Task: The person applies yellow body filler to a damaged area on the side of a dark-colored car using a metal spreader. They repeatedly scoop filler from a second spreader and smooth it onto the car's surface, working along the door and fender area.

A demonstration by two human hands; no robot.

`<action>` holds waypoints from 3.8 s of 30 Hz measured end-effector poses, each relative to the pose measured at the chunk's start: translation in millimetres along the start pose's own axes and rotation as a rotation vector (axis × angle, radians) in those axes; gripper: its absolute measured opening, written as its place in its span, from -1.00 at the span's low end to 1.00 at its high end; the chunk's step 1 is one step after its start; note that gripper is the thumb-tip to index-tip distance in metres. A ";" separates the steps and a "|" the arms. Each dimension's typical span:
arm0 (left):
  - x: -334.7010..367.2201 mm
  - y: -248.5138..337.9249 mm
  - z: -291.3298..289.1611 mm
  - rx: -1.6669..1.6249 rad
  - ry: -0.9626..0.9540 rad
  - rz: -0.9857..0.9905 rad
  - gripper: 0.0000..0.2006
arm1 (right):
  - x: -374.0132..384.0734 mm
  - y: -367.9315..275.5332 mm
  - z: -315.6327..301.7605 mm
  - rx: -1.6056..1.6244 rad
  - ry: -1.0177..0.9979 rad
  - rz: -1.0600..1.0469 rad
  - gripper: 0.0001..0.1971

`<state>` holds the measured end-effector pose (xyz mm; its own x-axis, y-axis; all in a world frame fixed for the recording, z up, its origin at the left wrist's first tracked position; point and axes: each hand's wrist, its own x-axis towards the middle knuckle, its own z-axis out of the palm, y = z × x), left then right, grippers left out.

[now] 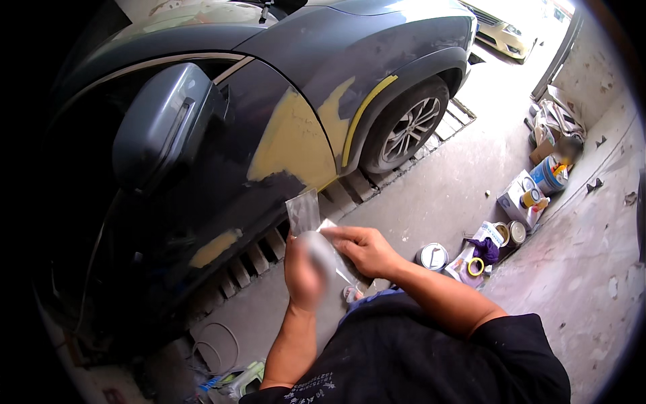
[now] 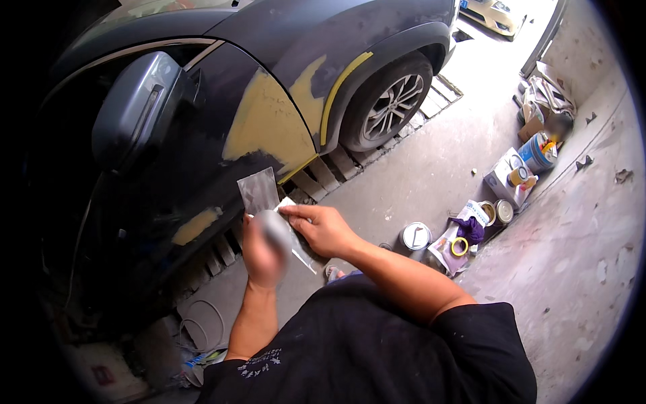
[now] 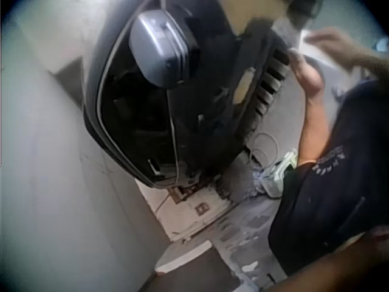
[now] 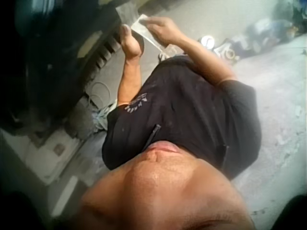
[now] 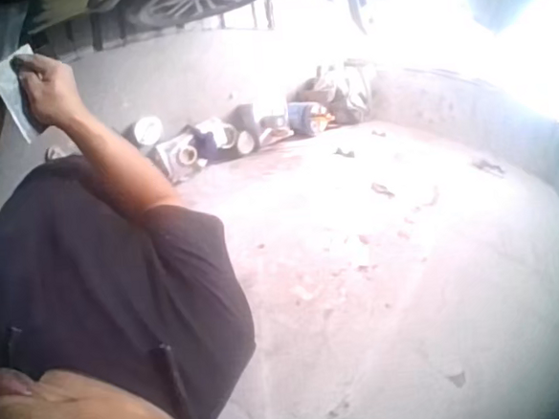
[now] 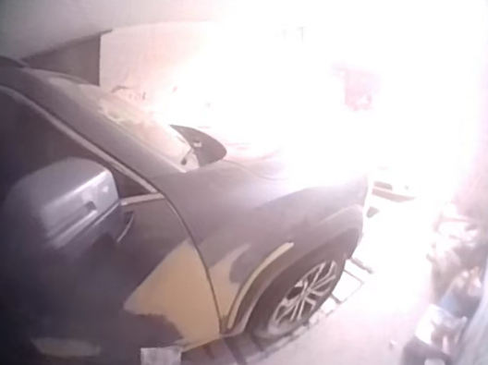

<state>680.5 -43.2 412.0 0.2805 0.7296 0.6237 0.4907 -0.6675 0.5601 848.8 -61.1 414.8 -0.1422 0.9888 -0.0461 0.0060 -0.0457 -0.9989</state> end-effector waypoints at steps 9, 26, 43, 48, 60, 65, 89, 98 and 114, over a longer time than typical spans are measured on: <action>-13.2 -6.5 0.2 -0.951 0.052 -0.715 -0.63 | -17.5 3.7 23.8 0.051 -0.007 0.041 -0.69; -7.9 -5.7 5.5 -1.428 0.168 -0.597 -0.22 | -13.3 -32.9 33.5 0.472 -0.097 0.221 -0.63; 2.1 17.2 -8.8 -1.113 0.125 -0.606 -0.53 | -5.5 -33.5 28.4 0.219 0.040 -0.131 -0.65; -7.4 -6.8 -12.1 -1.039 0.080 -0.499 -0.24 | -20.0 -36.6 44.3 0.656 -0.143 0.133 -0.65; 13.5 18.3 -20.5 -1.295 0.141 -0.462 -0.45 | -12.8 -43.5 47.3 0.579 -0.046 -0.020 -0.64; 20.2 15.3 -26.9 -1.280 0.156 -0.429 -0.57 | -12.1 -46.9 46.9 0.571 -0.111 0.093 -0.64; 28.9 15.8 -25.6 -1.238 0.255 -0.516 -0.54 | -0.6 -46.0 35.7 0.313 -0.012 -0.008 -0.65; 25.6 6.1 -22.4 -1.357 0.198 -0.601 -0.55 | 2.0 -44.3 26.9 0.130 -0.008 -0.064 -0.67; 30.1 14.7 -17.6 -1.373 0.190 -0.605 -0.51 | 17.5 -46.9 12.2 0.014 0.105 -0.136 -0.70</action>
<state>681.7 -33.7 448.6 0.1636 0.9793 0.1188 -0.6687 0.0216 0.7432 833.9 -43.4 460.9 -0.0361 0.9954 0.0886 -0.0197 0.0879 -0.9959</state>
